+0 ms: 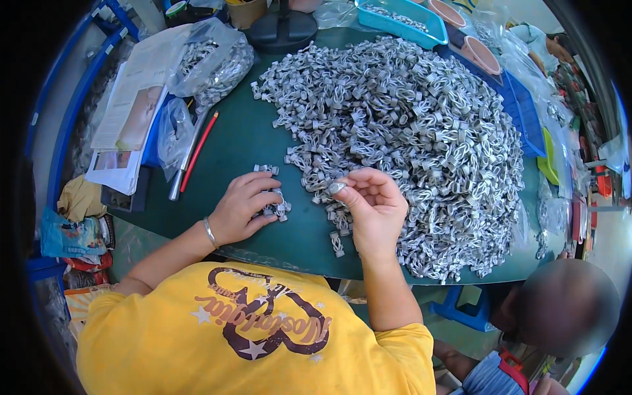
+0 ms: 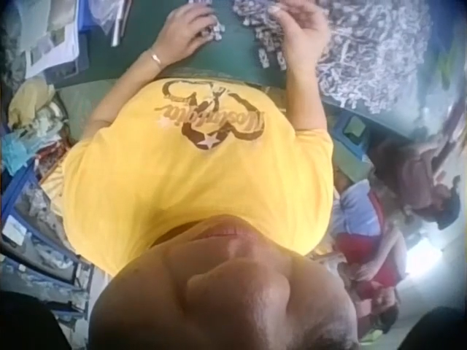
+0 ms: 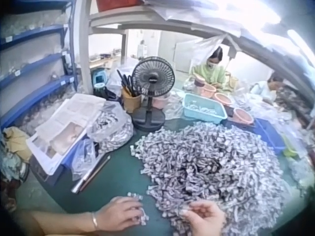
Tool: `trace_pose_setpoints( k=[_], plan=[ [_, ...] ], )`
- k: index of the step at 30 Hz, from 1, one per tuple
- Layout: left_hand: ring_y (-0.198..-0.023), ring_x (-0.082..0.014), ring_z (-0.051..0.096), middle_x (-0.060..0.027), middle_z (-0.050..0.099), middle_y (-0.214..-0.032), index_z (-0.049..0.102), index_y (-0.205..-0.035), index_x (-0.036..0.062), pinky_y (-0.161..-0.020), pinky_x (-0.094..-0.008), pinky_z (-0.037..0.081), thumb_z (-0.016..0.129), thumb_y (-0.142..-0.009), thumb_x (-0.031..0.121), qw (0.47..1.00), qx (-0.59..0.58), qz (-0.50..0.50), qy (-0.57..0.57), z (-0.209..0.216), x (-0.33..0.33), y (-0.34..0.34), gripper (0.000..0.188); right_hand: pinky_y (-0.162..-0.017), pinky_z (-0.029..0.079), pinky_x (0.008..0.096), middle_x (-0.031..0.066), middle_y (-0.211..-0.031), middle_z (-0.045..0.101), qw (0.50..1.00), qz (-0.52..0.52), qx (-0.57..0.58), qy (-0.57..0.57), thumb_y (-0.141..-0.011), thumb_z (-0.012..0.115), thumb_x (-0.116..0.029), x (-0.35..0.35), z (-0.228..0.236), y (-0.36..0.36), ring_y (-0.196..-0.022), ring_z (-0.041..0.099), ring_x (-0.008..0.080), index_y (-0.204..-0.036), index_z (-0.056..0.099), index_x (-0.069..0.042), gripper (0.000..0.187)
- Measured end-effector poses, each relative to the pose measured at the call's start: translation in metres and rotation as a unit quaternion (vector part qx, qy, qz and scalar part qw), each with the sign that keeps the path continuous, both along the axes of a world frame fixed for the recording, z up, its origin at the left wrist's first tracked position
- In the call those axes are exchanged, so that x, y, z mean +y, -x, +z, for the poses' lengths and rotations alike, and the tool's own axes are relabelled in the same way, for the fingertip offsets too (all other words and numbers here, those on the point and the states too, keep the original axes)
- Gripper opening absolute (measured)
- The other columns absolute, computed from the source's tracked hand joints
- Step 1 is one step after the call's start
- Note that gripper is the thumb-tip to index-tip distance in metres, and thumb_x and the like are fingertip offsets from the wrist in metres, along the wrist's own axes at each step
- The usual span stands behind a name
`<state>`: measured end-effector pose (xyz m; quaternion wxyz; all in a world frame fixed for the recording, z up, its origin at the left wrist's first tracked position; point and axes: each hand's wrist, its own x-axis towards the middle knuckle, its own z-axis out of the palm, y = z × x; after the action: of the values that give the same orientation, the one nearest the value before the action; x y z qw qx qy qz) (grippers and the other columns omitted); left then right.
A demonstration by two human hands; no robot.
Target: The person picks up a white component and a metal ring from a pile, fits the ring onto the component, and checks the fit using a red tool.
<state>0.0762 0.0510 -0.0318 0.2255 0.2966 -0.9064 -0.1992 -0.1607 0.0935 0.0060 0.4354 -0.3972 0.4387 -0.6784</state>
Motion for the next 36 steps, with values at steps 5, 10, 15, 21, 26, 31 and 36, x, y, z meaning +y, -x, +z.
trace_pose_setpoints(
  k=[5, 10, 15, 21, 26, 31, 36],
  plan=[
    [-0.117, -0.0311, 0.044, -0.0104, 0.054, -0.117, 0.058, -0.101, 0.0121, -0.097, -0.0425, 0.033, 0.071, -0.071, 0.013, 1.000, 0.008, 0.006, -0.016, -0.004, 0.000, -0.004, 0.033, -0.063, 0.054, 0.0274, 0.0119, -0.083, 0.065, 0.994, 0.049, -0.075, -0.057, -0.078, 0.063, 0.007, -0.001, -0.002, -0.007, -0.070, 0.064, 0.0171, -0.090, 0.060, 0.002, 0.013],
    [-0.121, -0.0307, 0.042, -0.0109, 0.052, -0.121, 0.053, -0.110, 0.0097, -0.098, -0.0431, 0.030, 0.077, -0.068, 0.032, 0.999, 0.045, 0.010, -0.027, 0.009, 0.000, -0.004, 0.054, -0.056, 0.051, 0.0215, 0.0057, -0.085, 0.063, 0.984, 0.113, 0.034, -0.137, -0.077, 0.065, 0.005, -0.002, -0.001, -0.037, -0.066, 0.061, 0.0111, -0.085, 0.065, 0.001, 0.009],
    [-0.072, -0.0089, 0.052, -0.0026, 0.056, -0.085, 0.056, -0.100, 0.0031, -0.064, -0.0190, 0.043, 0.079, -0.068, 0.013, 0.937, 0.252, 0.043, -0.236, 0.014, 0.009, -0.006, 0.041, -0.058, 0.048, 0.0208, 0.0072, -0.082, 0.061, 0.968, 0.129, 0.210, -0.047, -0.076, 0.064, 0.004, 0.001, -0.014, -0.073, -0.068, 0.060, 0.0107, -0.084, 0.066, 0.001, 0.009],
    [-0.065, -0.0146, 0.058, -0.0080, 0.057, -0.075, 0.059, -0.079, -0.0003, -0.057, -0.0263, 0.046, 0.064, -0.078, 0.001, 0.970, 0.141, 0.188, -0.059, 0.007, -0.034, -0.028, 0.005, -0.071, 0.050, 0.0335, 0.0150, -0.090, 0.062, 0.900, 0.042, 0.419, 0.117, -0.074, 0.062, 0.005, 0.005, -0.015, -0.055, -0.079, 0.061, 0.0302, -0.091, 0.064, 0.001, 0.017],
    [-0.081, -0.0323, 0.057, -0.0148, 0.055, -0.090, 0.061, -0.092, 0.0016, -0.071, -0.0363, 0.047, 0.064, -0.078, 0.006, 0.972, 0.042, 0.230, 0.030, -0.004, -0.059, -0.040, 0.015, -0.095, 0.033, 0.0489, 0.0187, -0.122, 0.049, 0.709, -0.154, 0.684, 0.075, -0.074, 0.069, -0.019, 0.024, -0.014, -0.006, -0.111, 0.047, 0.0359, -0.113, 0.056, -0.002, 0.044],
    [-0.104, -0.0310, 0.051, -0.0131, 0.052, -0.114, 0.057, -0.112, 0.0083, -0.089, -0.0370, 0.041, 0.064, -0.080, 0.019, 0.993, 0.087, -0.015, 0.083, 0.017, -0.048, 0.024, 0.034, -0.099, 0.033, 0.0475, 0.0248, -0.129, 0.042, 0.665, -0.184, 0.724, 0.003, -0.072, 0.071, -0.037, 0.035, -0.041, 0.004, -0.119, 0.041, 0.0412, -0.126, 0.046, 0.000, 0.069],
    [-0.131, -0.0303, 0.029, -0.0094, 0.033, -0.142, 0.043, -0.133, 0.0194, -0.103, -0.0518, 0.023, 0.059, -0.080, 0.046, 0.971, 0.045, -0.190, 0.139, 0.006, -0.061, 0.105, 0.061, -0.098, 0.036, 0.0468, 0.0264, -0.132, 0.040, 0.684, -0.072, 0.721, 0.079, -0.071, 0.072, -0.036, 0.047, -0.035, 0.016, -0.118, 0.042, 0.0426, -0.125, 0.046, 0.000, 0.070]
  ],
)
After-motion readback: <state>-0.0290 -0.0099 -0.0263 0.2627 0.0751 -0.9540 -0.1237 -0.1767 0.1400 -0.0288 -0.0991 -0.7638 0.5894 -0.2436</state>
